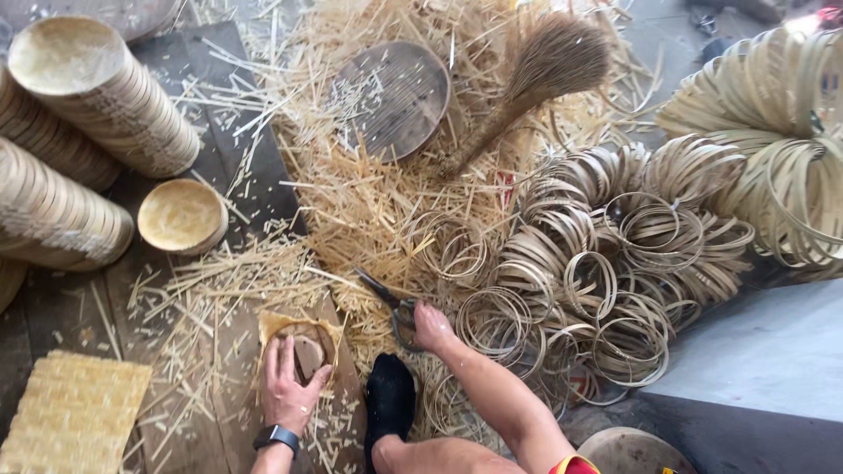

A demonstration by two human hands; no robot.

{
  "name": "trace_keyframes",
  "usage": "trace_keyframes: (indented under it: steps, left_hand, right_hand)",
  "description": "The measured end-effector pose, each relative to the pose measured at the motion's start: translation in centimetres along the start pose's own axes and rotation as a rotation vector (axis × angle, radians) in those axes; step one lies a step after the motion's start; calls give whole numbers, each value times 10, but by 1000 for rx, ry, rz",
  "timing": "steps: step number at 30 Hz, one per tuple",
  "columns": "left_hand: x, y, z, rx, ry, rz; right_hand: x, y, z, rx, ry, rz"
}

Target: The person assembles a circular woven bamboo lid by hand and uses scissors to trim excess strips around the edge.

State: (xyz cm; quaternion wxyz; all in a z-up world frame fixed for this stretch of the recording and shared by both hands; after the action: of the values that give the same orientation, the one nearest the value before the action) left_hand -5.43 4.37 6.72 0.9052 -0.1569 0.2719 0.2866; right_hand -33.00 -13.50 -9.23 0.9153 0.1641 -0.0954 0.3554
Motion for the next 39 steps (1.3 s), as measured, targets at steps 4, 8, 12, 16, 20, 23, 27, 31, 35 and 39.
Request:
trace_keyframes:
  steps: [4,8,12,16,20,23,27,31,35,39]
  left_hand:
    - [-2,-4,-17,3,5,71]
    - [2,-18,-18,-24,73,19]
    - [4,-32,-22,-63,139,-127]
    - [7,-41,-29,112,145,-99]
    - [-1,-48,-14,150,162,-130]
    - [-8,-50,3,-28,172,-139]
    - [-2,-49,-4,-10,139,-146]
    - [19,-52,-21,108,147,-53]
    - [29,-31,-30,9,277,211]
    - [25,-22,-45,-32,156,411]
  right_hand:
    - [9,11,27,79,-354,-159]
    - [28,32,70,73,-564,-242]
    - [53,46,101,36,-611,-299]
    - [75,46,116,28,-620,-321]
    - [92,52,120,-51,-544,-187]
    - [93,56,114,-127,-649,-196]
    - [90,68,102,-86,-659,-268]
    - [92,60,108,-8,-454,-172]
    - [98,63,106,168,-379,-197]
    - [105,64,112,161,-261,-101]
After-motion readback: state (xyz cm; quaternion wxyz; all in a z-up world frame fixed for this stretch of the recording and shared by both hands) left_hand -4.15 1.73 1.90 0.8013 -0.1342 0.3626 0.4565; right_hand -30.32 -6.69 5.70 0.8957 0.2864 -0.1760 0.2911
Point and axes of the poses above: each hand's wrist, its own y-axis away from the middle knuckle, its own z-axis out of the back of the hand, x = y × z, the point moved 4 cm from there along -y, towards the middle knuckle, and after that the axes turned 14 degrees about z, right-handed, at the moved point
